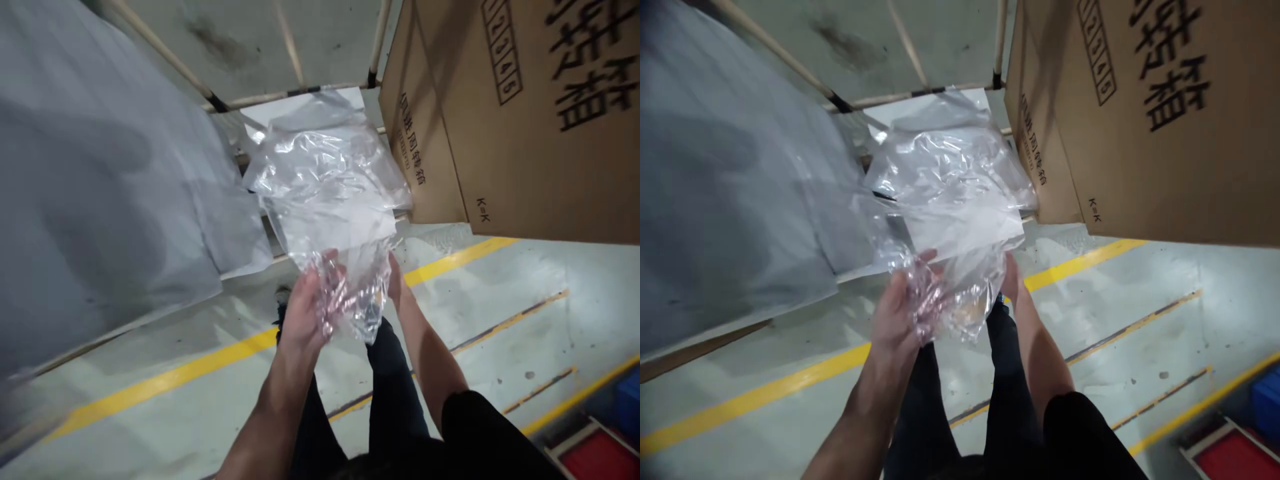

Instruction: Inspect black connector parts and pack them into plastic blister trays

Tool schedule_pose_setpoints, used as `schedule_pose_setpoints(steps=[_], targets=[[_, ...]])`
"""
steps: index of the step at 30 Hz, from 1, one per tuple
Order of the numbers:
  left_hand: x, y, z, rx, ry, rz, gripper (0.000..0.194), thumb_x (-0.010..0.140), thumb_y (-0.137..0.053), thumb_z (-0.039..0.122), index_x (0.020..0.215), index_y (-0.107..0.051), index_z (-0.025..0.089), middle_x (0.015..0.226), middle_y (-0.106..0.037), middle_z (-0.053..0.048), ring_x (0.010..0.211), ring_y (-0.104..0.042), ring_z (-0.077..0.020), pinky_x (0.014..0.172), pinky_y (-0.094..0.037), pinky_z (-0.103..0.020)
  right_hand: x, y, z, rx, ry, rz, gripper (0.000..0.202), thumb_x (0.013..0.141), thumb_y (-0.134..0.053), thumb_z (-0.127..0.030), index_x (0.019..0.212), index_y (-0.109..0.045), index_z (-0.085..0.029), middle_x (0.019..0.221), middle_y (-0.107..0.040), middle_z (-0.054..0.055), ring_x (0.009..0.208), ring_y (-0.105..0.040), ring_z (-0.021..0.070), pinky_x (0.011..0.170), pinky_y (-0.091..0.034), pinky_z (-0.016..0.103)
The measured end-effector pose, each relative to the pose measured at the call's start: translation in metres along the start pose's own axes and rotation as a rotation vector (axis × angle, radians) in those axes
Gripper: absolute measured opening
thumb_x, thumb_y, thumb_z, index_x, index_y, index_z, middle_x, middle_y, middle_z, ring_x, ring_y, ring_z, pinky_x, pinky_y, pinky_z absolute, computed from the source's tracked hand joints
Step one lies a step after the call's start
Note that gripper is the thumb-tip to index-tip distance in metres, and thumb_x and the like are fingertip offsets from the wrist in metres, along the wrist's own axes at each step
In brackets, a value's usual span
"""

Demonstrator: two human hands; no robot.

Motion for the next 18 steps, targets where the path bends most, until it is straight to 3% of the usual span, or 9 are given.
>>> schedule_pose_setpoints(steps=[3, 5, 7, 9, 11, 13, 16, 18], targets=[[-0.082, -0.005, 0.010, 0.062, 0.093, -0.021, 0.082, 0.061, -0.101, 0.042, 0.134, -0.067, 0.027, 0.094, -0.071, -0.001, 0.048, -0.047, -0.0031, 0.043, -0.042, -0.016, -0.046, -0.017, -0.006, 0.296, -0.127, 0.098, 0.066, 0.092, -0.045, -0.082, 0.074, -0.071, -0.024, 0.071, -0.074, 0.005, 0.075, -0.076, 0.0209, 0.067, -0.062, 0.034], [-0.140, -0.002, 0.024, 0.162, 0.117, 0.033, 0.085, 0.060, -0.102, 0.033, 0.137, -0.064, 0.029, 0.100, -0.073, -0.003, 0.045, -0.041, 0.0001, 0.041, -0.036, -0.014, -0.068, -0.016, -0.028, 0.512, -0.253, 0.209, 0.043, 0.087, -0.067, -0.067, 0.077, -0.069, -0.025, 0.070, -0.073, 0.001, 0.068, -0.072, 0.0181, 0.063, -0.063, 0.032], [-0.193, 0.004, 0.043, 0.287, 0.089, 0.113, 0.078, 0.065, -0.100, 0.031, 0.135, -0.065, 0.028, 0.099, -0.075, -0.004, 0.045, -0.043, -0.0012, 0.042, -0.036, -0.014, -0.097, -0.003, -0.067, 0.625, -0.310, 0.290, 0.023, 0.077, -0.082, -0.040, 0.077, -0.067, -0.023, 0.065, -0.070, -0.003, 0.060, -0.067, 0.0139, 0.057, -0.059, 0.026], [-0.234, 0.017, 0.062, 0.389, 0.029, 0.156, 0.067, 0.069, -0.097, 0.035, 0.127, -0.066, 0.025, 0.093, -0.076, -0.005, 0.050, -0.053, -0.0070, 0.044, -0.042, -0.017, -0.146, 0.021, -0.119, 0.610, -0.217, 0.347, 0.018, 0.073, -0.084, -0.025, 0.081, -0.068, -0.021, 0.070, -0.072, -0.003, 0.061, -0.066, 0.0124, 0.058, -0.058, 0.024], [-0.257, 0.035, 0.075, 0.423, -0.029, 0.162, 0.056, 0.070, -0.096, 0.043, 0.114, -0.067, 0.022, 0.088, -0.076, -0.004, 0.054, -0.059, -0.0112, 0.048, -0.048, -0.021, -0.220, 0.045, -0.178, 0.545, -0.027, 0.413, 0.016, 0.077, -0.082, -0.026, 0.088, -0.071, -0.022, 0.083, -0.077, 0.001, 0.071, -0.071, 0.0151, 0.065, -0.060, 0.028], [-0.264, 0.054, 0.077, 0.451, -0.022, 0.166, 0.051, 0.068, -0.094, 0.048, 0.099, -0.065, 0.021, 0.082, -0.074, -0.002, 0.055, -0.059, -0.0117, 0.051, -0.050, -0.024, -0.311, 0.059, -0.234, 0.431, 0.186, 0.485, 0.018, 0.083, -0.080, -0.034, 0.098, -0.074, -0.024, 0.092, -0.078, 0.005, 0.080, -0.073, 0.0185, 0.069, -0.061, 0.032], [-0.265, 0.071, 0.061, 0.601, 0.085, 0.106, 0.043, 0.064, -0.089, 0.044, 0.078, -0.055, 0.022, 0.068, -0.065, 0.000, 0.054, -0.058, -0.0139, 0.052, -0.052, -0.027, -0.439, 0.048, -0.292, 0.279, 0.366, 0.597, 0.033, 0.085, -0.081, -0.045, 0.110, -0.076, -0.023, 0.084, -0.076, 0.004, 0.074, -0.072, 0.0183, 0.067, -0.061, 0.033], [-0.271, 0.074, 0.051, 0.765, 0.139, -0.015, 0.040, 0.063, -0.086, 0.036, 0.071, -0.049, 0.023, 0.062, -0.060, 0.000, 0.053, -0.059, -0.0177, 0.051, -0.051, -0.031, -0.496, 0.029, -0.314, 0.198, 0.423, 0.657, 0.042, 0.082, -0.083, -0.052, 0.109, -0.076, -0.020, 0.075, -0.074, 0.002, 0.065, -0.069, 0.0162, 0.062, -0.060, 0.033]])
Point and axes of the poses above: each hand's wrist, its own x-axis towards the middle knuckle, its own y-axis out of the back of the hand, z = x × y, the point moved 2 cm from there along x, towards the middle knuckle
